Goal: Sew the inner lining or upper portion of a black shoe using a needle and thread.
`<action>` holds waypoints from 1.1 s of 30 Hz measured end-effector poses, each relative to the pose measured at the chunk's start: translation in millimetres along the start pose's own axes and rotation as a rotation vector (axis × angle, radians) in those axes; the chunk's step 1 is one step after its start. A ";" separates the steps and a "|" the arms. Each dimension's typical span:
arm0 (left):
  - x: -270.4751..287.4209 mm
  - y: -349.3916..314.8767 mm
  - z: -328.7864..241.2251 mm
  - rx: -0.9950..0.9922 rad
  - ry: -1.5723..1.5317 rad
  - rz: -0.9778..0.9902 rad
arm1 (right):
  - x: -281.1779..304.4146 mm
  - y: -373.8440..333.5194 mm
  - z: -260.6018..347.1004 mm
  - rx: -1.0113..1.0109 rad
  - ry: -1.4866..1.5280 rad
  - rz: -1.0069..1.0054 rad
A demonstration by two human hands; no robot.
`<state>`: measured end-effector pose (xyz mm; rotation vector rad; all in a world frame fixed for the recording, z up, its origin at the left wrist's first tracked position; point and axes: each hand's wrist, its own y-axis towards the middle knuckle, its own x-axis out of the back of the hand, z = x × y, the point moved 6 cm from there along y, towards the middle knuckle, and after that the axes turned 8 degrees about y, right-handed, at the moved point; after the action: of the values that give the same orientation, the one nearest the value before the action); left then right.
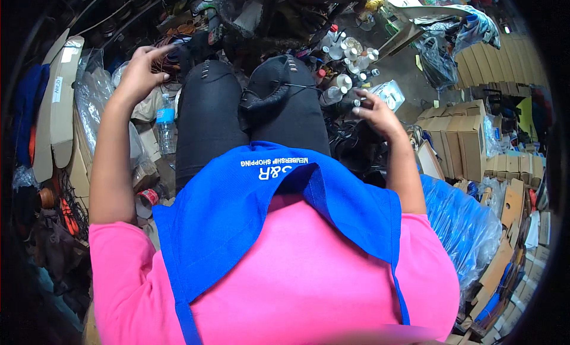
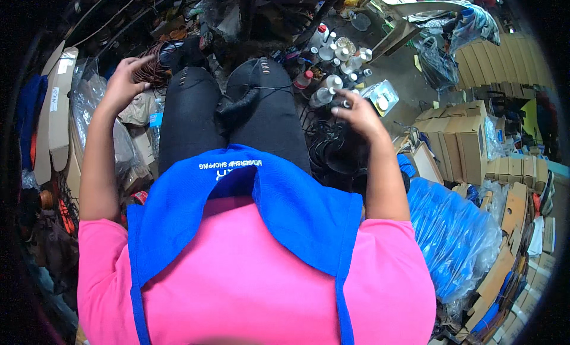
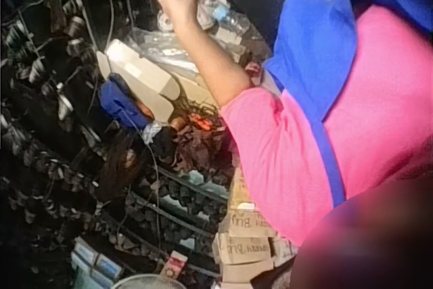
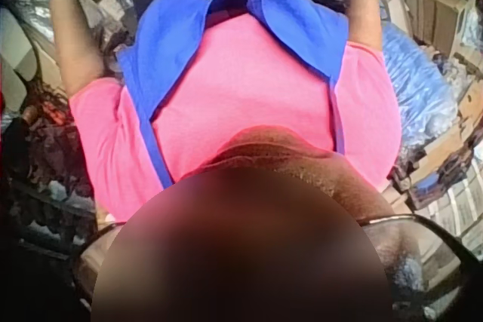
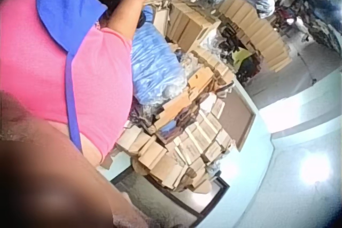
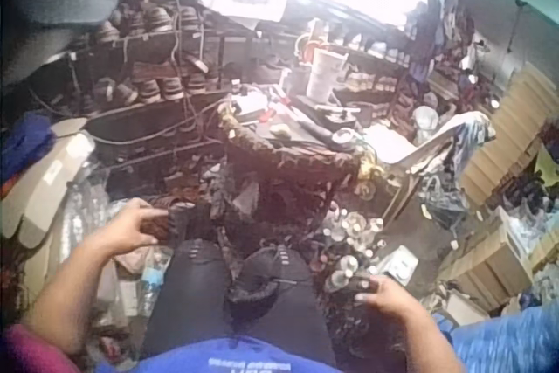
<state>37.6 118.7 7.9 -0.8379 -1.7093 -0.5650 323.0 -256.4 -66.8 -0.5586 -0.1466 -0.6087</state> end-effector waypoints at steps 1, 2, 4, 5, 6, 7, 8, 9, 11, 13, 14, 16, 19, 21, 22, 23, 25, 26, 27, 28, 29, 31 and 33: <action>9.0 -6.7 -11.7 -0.144 -0.061 -0.157 | 1.2 4.5 16.6 0.088 0.011 -0.015; 10.0 -14.3 -21.0 -0.196 -0.109 -0.250 | -4.9 7.8 39.7 0.252 -0.079 -0.007; -17.4 -24.1 -71.0 -0.472 -0.247 -0.181 | -44.2 26.2 78.2 0.348 -0.115 0.168; -37.0 -33.5 -95.9 -0.564 -0.303 -0.083 | -70.1 33.1 95.4 0.341 0.005 0.356; -52.5 -41.1 -117.9 -0.647 -0.315 -0.020 | -88.3 39.4 109.0 0.346 -0.132 0.382; -66.5 -43.1 -132.5 -0.656 -0.300 0.052 | -106.3 44.4 122.8 0.439 -0.287 0.381; -74.3 -42.3 -140.5 -0.653 -0.291 0.085 | -115.5 50.0 129.1 0.438 -0.499 0.343; -81.7 -38.0 -140.9 -0.588 -0.288 0.150 | -118.6 53.6 128.2 0.363 -0.574 0.302; -85.1 -34.7 -138.7 -0.574 -0.312 0.182 | -124.5 52.7 120.5 0.313 -0.519 0.314; -84.9 -37.9 -136.4 -0.666 -0.535 0.255 | -127.8 47.4 102.6 0.236 -0.349 0.302; -86.6 -38.8 -134.0 -0.682 -0.544 0.251 | -127.4 43.6 91.3 0.145 -0.216 0.245; -95.6 -39.6 -131.1 -0.631 -0.689 0.305 | -135.3 34.1 91.9 0.172 -0.113 0.246; -112.9 -37.0 -125.9 -0.481 -0.742 0.384 | -123.1 -4.3 142.8 0.579 -0.356 -0.151; -109.7 -35.8 -127.8 -0.571 -0.713 0.291 | -107.8 -50.8 186.0 0.874 -0.111 -0.094; -111.9 -33.7 -125.1 -0.529 -0.692 0.317 | -95.7 -82.0 200.9 0.950 0.040 -0.029; -111.5 -33.3 -125.9 -0.542 -0.713 0.327 | -91.2 -109.4 218.6 1.157 0.049 -0.039; -108.9 -33.8 -128.1 -0.581 -0.781 0.346 | -92.3 -145.9 240.3 1.326 -0.042 0.033; -110.0 -32.5 -126.0 -0.527 -0.761 0.344 | -92.7 -159.9 248.1 1.451 -0.040 0.049; -109.6 -32.8 -126.6 -0.538 -0.730 0.336 | -97.5 -161.5 252.6 1.411 -0.131 0.093; -108.2 -34.9 -128.9 -0.583 -0.721 0.316 | -99.2 -165.0 256.9 1.432 -0.150 0.108; -108.5 -35.1 -129.0 -0.575 -0.714 0.309 | -101.0 -167.1 259.7 1.440 -0.159 0.121; -111.3 -35.4 -127.6 -0.535 -0.702 0.320 | -104.0 -167.6 263.0 1.451 -0.170 0.133; -112.4 -35.5 -126.6 -0.529 -0.712 0.317 | -104.6 -168.4 263.8 1.458 -0.183 0.137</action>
<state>105.9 -24.4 -61.4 -1.8198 -2.0144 -0.5399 148.3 -176.4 201.5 0.7892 -0.6447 -0.1915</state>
